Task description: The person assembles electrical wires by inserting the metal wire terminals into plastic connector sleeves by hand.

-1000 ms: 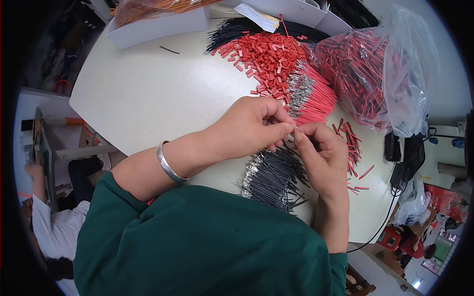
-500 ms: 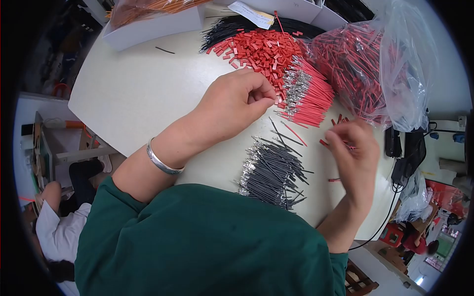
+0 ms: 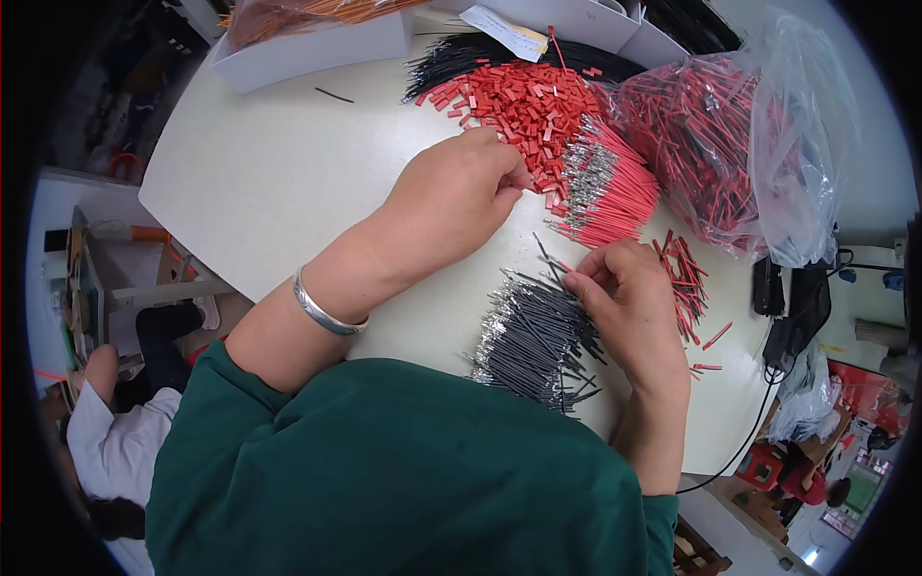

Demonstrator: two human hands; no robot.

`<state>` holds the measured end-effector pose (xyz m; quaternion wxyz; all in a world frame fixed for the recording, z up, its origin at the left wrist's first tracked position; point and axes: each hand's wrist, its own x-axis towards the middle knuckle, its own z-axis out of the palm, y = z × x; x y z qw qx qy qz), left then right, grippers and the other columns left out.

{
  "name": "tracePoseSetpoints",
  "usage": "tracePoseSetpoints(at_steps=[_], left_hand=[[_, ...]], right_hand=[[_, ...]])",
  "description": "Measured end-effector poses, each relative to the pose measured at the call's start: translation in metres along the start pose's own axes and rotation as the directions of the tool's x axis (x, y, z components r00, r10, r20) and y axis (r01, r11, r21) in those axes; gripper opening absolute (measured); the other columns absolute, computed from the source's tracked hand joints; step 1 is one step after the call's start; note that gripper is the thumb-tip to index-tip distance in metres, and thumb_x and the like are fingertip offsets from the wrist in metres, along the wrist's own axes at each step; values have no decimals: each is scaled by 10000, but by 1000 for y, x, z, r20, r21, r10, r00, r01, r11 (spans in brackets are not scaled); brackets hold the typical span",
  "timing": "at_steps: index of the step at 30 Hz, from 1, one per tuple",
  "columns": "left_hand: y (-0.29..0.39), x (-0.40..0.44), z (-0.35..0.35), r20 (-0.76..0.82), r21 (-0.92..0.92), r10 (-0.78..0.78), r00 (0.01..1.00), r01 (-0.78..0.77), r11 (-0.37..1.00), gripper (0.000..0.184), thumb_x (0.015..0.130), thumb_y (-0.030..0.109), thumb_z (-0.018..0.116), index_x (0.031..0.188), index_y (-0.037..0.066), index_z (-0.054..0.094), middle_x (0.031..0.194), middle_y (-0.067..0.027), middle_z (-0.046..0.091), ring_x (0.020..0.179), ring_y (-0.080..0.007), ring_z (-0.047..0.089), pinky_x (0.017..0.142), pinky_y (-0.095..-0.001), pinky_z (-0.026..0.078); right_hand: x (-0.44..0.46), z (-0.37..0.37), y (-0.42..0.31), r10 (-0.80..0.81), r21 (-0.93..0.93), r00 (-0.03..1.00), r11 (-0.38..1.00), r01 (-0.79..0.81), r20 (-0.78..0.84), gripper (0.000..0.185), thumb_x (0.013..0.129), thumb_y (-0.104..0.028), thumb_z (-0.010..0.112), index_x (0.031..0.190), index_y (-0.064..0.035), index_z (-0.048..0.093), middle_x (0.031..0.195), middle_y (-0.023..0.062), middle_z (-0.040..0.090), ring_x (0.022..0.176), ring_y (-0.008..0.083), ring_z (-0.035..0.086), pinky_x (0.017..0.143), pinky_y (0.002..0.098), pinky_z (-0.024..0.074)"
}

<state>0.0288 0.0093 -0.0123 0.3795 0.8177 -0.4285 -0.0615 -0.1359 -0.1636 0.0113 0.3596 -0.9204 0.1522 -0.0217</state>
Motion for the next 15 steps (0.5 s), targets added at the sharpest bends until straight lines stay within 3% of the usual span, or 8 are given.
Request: tracePoseSetpoints(at_steps=[6,9,12,15], left_hand=[[-2,1,2,-27,40,-16,1000,17,999,87,879,58,719,943,14,680,908,-103,657,802,-222,688,722,-342,563],[-2,1,2,-25,43,-39,999,40,998,135,866,69,739,953,10,654,912,-106,659,806,-228,687,718,-347,562],[0,0,-2,-7,51,-85,996,86,995,180,854,88,758,961,15,633,922,-109,658,817,-235,689,718,-348,564],[-1,-1,-6,11,65,-81,997,80,995,209,847,102,770,969,18,622,936,-110,658,828,-243,689,722,-354,565]], right_hand=[[-2,0,-1,-174,-153,985,974,170,-12,134,835,-52,761,853,-3,639,836,144,624,839,347,583,772,468,466],[-4,-5,-3,-168,-105,984,981,162,-52,125,852,-43,749,888,3,638,845,146,631,819,332,598,750,447,479],[-5,-10,-6,14,112,1000,994,-13,-11,110,873,-32,730,933,11,649,853,146,637,788,323,612,721,421,489],[-6,-10,-9,77,228,997,971,-74,-7,100,886,-31,716,956,17,663,851,141,637,761,306,614,704,401,493]])
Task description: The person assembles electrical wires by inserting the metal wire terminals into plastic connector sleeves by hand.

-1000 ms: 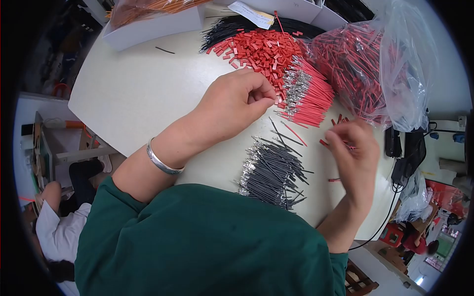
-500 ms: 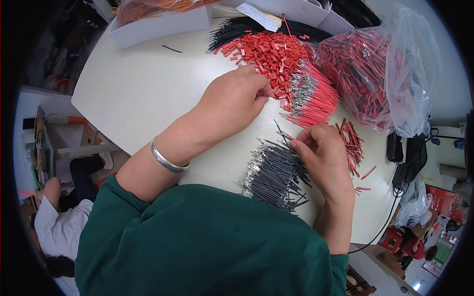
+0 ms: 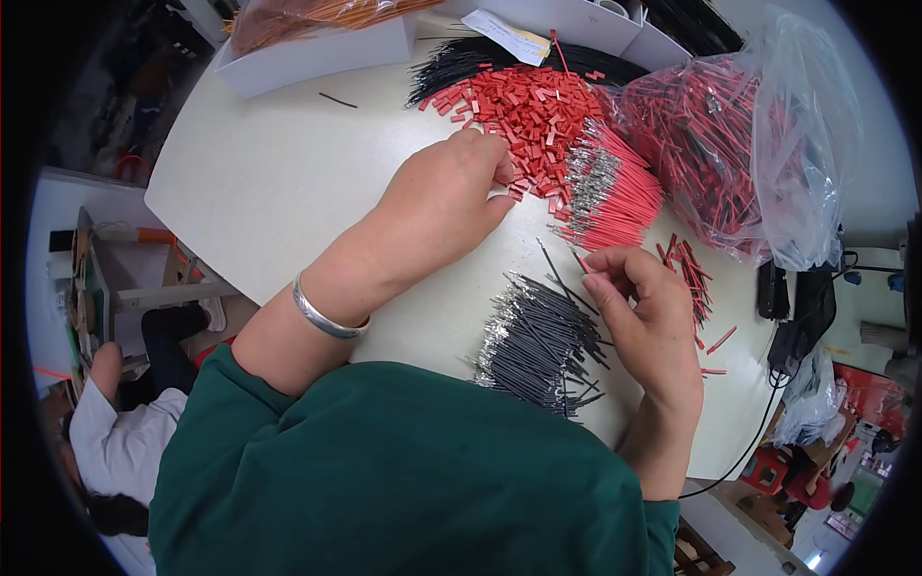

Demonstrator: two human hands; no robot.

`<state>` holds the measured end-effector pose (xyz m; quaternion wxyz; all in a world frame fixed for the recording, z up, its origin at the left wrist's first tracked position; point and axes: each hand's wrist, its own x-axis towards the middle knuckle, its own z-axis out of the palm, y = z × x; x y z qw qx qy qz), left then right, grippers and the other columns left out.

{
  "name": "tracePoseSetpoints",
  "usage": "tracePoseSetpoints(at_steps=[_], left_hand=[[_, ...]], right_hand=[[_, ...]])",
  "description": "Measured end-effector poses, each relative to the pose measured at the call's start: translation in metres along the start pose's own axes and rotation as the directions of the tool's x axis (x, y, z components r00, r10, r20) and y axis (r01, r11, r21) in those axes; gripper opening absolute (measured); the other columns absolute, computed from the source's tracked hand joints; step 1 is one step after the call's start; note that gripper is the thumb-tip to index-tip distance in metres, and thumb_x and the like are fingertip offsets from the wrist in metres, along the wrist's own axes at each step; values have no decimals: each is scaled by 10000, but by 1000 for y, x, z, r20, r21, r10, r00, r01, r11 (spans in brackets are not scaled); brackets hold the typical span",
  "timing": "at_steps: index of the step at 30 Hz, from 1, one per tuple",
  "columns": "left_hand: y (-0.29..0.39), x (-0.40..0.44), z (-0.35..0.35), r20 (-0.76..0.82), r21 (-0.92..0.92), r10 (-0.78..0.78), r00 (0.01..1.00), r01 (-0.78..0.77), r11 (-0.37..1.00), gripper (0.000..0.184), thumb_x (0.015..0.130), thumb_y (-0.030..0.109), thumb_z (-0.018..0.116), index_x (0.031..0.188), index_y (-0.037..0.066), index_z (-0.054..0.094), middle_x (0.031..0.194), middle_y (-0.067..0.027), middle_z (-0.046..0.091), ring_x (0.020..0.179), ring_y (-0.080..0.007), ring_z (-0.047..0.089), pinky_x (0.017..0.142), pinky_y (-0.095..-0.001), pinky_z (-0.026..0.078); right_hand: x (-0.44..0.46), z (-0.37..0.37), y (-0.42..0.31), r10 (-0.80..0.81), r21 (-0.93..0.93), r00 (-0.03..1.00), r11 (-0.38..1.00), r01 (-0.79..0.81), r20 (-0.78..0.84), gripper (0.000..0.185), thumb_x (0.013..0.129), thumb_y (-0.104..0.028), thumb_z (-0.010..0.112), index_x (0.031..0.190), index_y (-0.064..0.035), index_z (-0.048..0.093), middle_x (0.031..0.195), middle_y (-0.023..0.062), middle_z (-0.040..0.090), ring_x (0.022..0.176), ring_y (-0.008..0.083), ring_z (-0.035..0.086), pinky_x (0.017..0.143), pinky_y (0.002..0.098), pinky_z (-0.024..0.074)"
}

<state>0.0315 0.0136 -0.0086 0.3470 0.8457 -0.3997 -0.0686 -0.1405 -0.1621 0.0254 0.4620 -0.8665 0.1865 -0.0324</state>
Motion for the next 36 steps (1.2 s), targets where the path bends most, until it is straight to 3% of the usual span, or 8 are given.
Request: tracePoseSetpoints(at_steps=[6,18,21,24,27,30,33,36], left_hand=[[1,-2,0,45,64,4,999,-7,998,196,842,132,777,950,19,658,939,-112,656,834,-250,686,742,-366,562],[1,1,4,49,82,40,998,-44,996,145,841,129,767,894,24,683,841,-97,652,777,-235,677,712,-351,555],[6,1,0,83,-88,6,996,2,996,133,849,93,754,918,12,673,870,-104,665,767,-207,674,706,-323,553],[6,0,3,79,-296,78,994,-51,954,107,905,70,728,975,9,676,908,-78,692,764,-160,668,715,-303,551],[7,-1,8,232,-629,17,972,137,766,80,972,69,681,1024,9,689,943,-44,700,782,-124,654,724,-288,556],[16,1,-2,471,-731,-59,880,427,533,94,1005,62,644,1066,4,686,972,-39,699,822,-107,653,755,-274,561],[23,1,-5,516,-788,-74,853,507,349,125,1002,70,648,1099,-7,662,977,-58,692,843,-106,653,779,-264,562],[18,-2,5,495,-831,-46,868,488,267,139,1002,69,643,1118,-6,641,973,-65,684,844,-112,657,780,-265,563]], right_hand=[[1,-1,5,-164,-138,986,977,163,3,82,887,-38,714,925,20,670,843,122,620,763,258,601,699,377,487],[3,4,0,-167,0,983,986,168,-76,84,888,-38,722,893,20,661,812,76,620,712,168,588,653,298,478],[3,2,0,-136,60,986,988,143,-101,82,884,-34,721,888,19,658,799,60,618,703,143,570,659,286,471],[3,3,0,-69,138,991,987,85,-118,83,882,-31,717,878,19,650,792,57,615,704,134,554,661,279,465],[2,3,0,-76,155,989,983,95,-124,85,881,-30,712,869,18,643,794,56,616,703,131,545,663,276,459],[2,3,-1,-92,149,987,983,111,-131,78,878,-23,704,864,17,638,794,54,616,706,132,546,665,277,457],[2,4,-2,-106,143,984,982,126,-142,77,869,-15,698,852,14,629,785,54,608,704,138,545,666,277,455],[3,6,-1,-162,87,974,980,177,-159,83,860,-10,696,838,9,618,776,58,598,699,149,549,658,281,457]])
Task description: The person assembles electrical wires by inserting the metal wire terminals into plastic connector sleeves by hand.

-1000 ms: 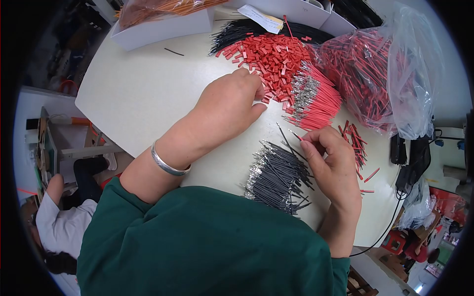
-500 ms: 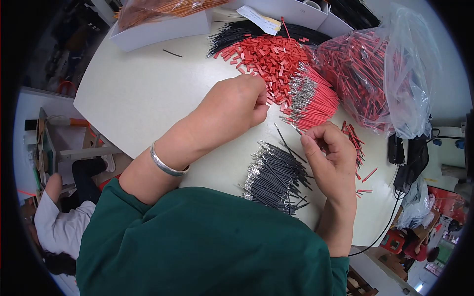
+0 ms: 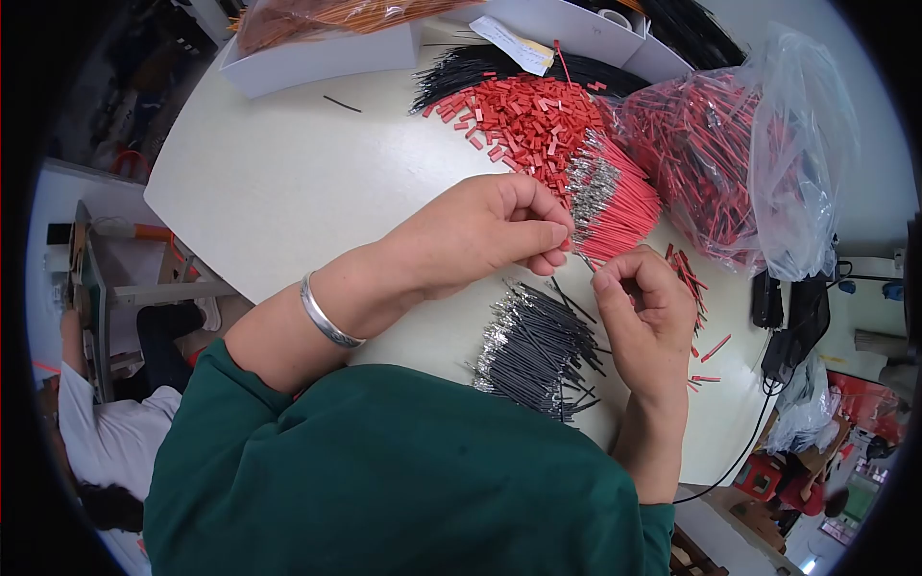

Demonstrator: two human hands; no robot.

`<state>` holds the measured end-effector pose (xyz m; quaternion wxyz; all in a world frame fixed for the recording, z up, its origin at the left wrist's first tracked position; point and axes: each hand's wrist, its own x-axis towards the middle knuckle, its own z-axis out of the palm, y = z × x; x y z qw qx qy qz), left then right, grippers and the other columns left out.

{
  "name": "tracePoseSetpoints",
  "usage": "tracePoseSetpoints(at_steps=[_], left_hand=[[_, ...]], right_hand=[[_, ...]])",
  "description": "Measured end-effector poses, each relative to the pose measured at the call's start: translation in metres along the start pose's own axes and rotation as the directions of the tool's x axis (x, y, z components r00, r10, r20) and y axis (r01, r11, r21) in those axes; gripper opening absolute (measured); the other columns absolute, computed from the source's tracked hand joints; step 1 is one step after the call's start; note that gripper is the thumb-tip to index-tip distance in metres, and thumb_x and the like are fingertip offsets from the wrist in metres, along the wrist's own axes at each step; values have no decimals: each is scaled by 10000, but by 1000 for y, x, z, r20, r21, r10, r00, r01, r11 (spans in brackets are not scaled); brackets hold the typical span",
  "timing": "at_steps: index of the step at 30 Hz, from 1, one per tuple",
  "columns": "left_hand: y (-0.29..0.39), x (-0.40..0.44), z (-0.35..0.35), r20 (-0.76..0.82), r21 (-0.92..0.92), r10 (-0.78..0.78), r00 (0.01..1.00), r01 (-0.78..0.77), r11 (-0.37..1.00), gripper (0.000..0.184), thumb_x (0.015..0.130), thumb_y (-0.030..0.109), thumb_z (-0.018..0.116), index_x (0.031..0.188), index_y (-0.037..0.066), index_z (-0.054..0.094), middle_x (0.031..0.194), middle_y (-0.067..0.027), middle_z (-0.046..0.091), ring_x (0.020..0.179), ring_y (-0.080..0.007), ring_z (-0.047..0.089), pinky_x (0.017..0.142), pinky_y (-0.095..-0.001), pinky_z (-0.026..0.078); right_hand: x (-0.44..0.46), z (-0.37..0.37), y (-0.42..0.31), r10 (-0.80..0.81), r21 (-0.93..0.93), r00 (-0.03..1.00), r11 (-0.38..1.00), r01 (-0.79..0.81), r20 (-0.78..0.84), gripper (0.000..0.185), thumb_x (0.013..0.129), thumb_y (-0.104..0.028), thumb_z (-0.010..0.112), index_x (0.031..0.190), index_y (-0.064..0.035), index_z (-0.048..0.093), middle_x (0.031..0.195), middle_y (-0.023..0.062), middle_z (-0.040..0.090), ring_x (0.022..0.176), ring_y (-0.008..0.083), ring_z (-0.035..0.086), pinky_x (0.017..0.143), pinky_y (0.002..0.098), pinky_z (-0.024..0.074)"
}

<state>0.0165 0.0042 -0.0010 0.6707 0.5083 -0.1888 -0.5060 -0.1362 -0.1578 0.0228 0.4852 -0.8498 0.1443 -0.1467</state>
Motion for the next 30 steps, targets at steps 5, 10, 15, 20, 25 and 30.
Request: tracePoseSetpoints(at_steps=[5,10,15,20,25,30], left_hand=[[-5,0,2,-12,-77,7,1000,-8,997,125,998,62,638,1104,-3,627,969,-69,675,835,-119,657,766,-272,569],[0,-3,6,-42,-140,-55,998,49,989,127,994,57,643,1100,-8,615,960,-79,676,817,-133,665,763,-282,575],[0,-4,6,-52,-168,-84,995,74,983,128,995,63,647,1096,-9,612,947,-84,680,808,-144,679,757,-286,581],[-1,-4,7,-62,-163,-51,997,40,986,155,986,62,660,1089,-36,599,954,-111,678,823,-161,690,751,-286,594],[-1,-4,8,-66,-77,-19,998,14,997,133,979,59,680,1081,-3,622,942,-87,688,803,-138,687,752,-283,590],[-7,-3,8,-47,-68,4,999,-7,998,118,972,43,686,1065,1,627,933,-83,689,788,-129,678,738,-273,583]], right_hand=[[0,5,2,-72,-26,997,997,71,-24,90,848,-3,703,829,2,615,779,63,601,699,159,558,644,290,463],[0,6,1,-104,-68,994,993,102,-27,93,838,1,711,829,1,619,782,66,603,700,163,563,643,290,467],[0,6,-3,-112,-105,994,988,109,-16,93,819,12,709,820,0,617,780,78,604,720,189,576,643,310,470],[1,6,-1,-262,-257,965,932,256,10,129,770,37,711,799,-22,599,768,88,585,741,257,554,688,375,449],[1,10,-2,-362,-365,932,867,339,7,156,757,40,718,804,-39,592,755,84,568,752,273,539,709,396,426],[0,9,0,-279,-305,960,914,266,1,124,789,36,711,815,-26,607,762,83,583,736,241,557,697,367,444]])
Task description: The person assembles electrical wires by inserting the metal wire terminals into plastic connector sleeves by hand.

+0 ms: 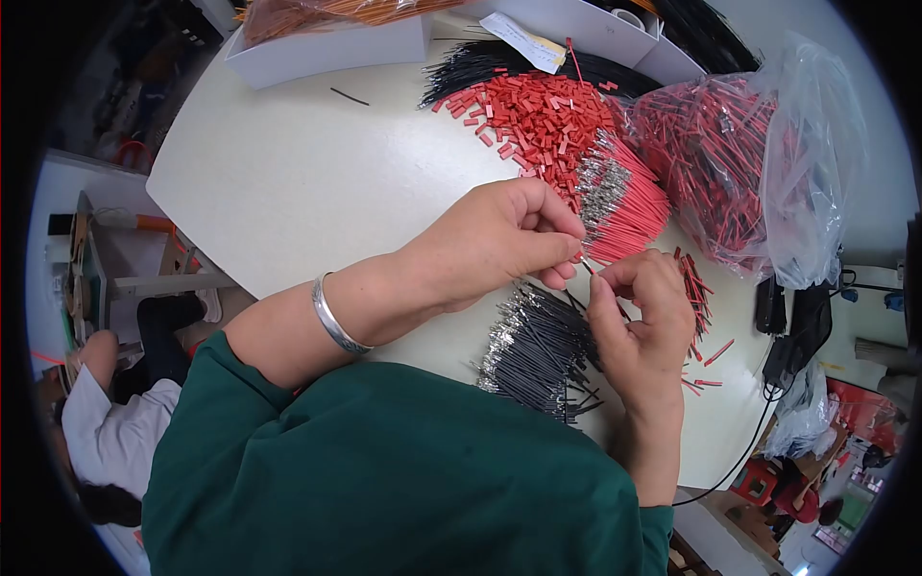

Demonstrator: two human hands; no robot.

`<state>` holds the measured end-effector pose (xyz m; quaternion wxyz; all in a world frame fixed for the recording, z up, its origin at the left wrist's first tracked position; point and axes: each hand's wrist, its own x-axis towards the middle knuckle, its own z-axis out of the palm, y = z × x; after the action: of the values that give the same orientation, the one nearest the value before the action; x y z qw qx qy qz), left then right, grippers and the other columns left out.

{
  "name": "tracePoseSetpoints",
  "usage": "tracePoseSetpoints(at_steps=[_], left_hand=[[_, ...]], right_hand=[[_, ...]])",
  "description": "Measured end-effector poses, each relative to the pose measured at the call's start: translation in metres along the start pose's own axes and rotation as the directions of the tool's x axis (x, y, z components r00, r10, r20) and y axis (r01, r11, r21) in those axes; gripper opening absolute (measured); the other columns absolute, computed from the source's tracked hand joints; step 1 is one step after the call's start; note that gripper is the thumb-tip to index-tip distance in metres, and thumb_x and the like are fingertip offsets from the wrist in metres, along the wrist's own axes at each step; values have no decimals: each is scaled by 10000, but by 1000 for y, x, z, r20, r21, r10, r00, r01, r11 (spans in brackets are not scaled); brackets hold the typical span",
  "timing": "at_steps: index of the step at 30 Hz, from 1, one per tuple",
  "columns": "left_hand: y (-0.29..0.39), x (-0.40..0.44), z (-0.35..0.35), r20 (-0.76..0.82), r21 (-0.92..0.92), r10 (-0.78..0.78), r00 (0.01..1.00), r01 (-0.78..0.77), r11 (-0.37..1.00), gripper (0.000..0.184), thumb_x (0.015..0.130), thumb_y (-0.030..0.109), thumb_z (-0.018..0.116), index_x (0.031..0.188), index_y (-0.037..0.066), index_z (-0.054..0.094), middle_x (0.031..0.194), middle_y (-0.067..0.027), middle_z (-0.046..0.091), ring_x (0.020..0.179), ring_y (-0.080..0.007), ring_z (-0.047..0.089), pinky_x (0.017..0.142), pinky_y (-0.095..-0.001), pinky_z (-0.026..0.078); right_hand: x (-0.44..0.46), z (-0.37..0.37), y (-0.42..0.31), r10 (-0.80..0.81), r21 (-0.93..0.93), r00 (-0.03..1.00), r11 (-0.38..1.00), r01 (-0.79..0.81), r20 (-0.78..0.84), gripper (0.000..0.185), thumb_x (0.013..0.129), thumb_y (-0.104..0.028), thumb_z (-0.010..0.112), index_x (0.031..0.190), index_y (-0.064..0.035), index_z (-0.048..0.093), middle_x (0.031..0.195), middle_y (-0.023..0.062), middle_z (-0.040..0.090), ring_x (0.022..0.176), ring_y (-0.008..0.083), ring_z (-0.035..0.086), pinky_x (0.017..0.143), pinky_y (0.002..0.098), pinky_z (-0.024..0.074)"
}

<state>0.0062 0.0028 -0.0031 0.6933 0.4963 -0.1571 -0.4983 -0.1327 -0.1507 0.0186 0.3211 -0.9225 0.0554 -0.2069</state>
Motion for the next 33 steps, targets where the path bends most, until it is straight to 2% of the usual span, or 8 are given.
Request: tracePoseSetpoints(at_steps=[3,6,12,15,18,21,24,33], left_hand=[[2,-1,2,-17,-14,20,1000,-21,1000,116,970,42,688,1061,3,628,927,-75,686,780,-124,671,735,-267,578],[-1,0,2,8,-16,51,999,-51,999,116,969,40,688,1063,6,628,924,-68,683,778,-119,667,736,-264,576],[-1,0,-1,49,2,40,998,-41,999,123,967,38,687,1070,7,627,927,-62,680,781,-110,664,738,-257,575],[1,0,-1,47,43,20,999,-22,999,120,969,32,681,1073,9,627,925,-58,679,784,-106,664,738,-254,576],[2,0,-1,62,47,11,998,-14,999,117,972,23,673,1078,11,625,923,-55,677,786,-104,665,738,-251,578],[2,0,-1,65,18,7,998,-8,1000,119,973,14,669,1083,13,623,923,-52,675,786,-105,666,739,-251,580],[1,1,-1,72,25,12,997,-14,1000,121,972,14,670,1083,11,623,923,-53,673,787,-105,666,739,-251,580],[-1,2,-1,49,47,51,998,-53,997,113,968,-1,666,1072,8,621,924,-55,672,793,-108,665,749,-256,581]], right_hand=[[0,-2,-3,213,254,976,943,-216,38,91,819,23,712,823,-6,626,774,84,607,710,195,579,671,318,470],[-2,-3,2,267,333,960,900,-280,87,78,829,13,719,826,6,641,786,88,625,695,167,598,646,290,490],[0,-4,0,143,226,988,962,-153,61,74,824,18,720,822,8,646,754,56,611,692,149,589,648,282,488],[0,-5,-1,186,258,980,945,-200,78,74,821,15,724,821,7,650,735,53,610,682,145,592,646,273,489],[-3,-6,1,371,412,914,816,-405,165,75,822,9,728,819,4,654,731,65,618,667,155,608,639,281,502],[-4,-4,5,420,398,893,800,-448,161,77,834,0,730,817,3,655,733,66,626,657,151,612,634,285,505],[-3,-5,-5,185,201,980,960,-195,66,81,848,-12,732,822,0,657,742,54,631,652,136,604,627,279,500],[-4,0,2,315,296,942,894,-336,118,67,866,-8,723,911,10,676,785,74,645,661,137,604,619,279,496]])
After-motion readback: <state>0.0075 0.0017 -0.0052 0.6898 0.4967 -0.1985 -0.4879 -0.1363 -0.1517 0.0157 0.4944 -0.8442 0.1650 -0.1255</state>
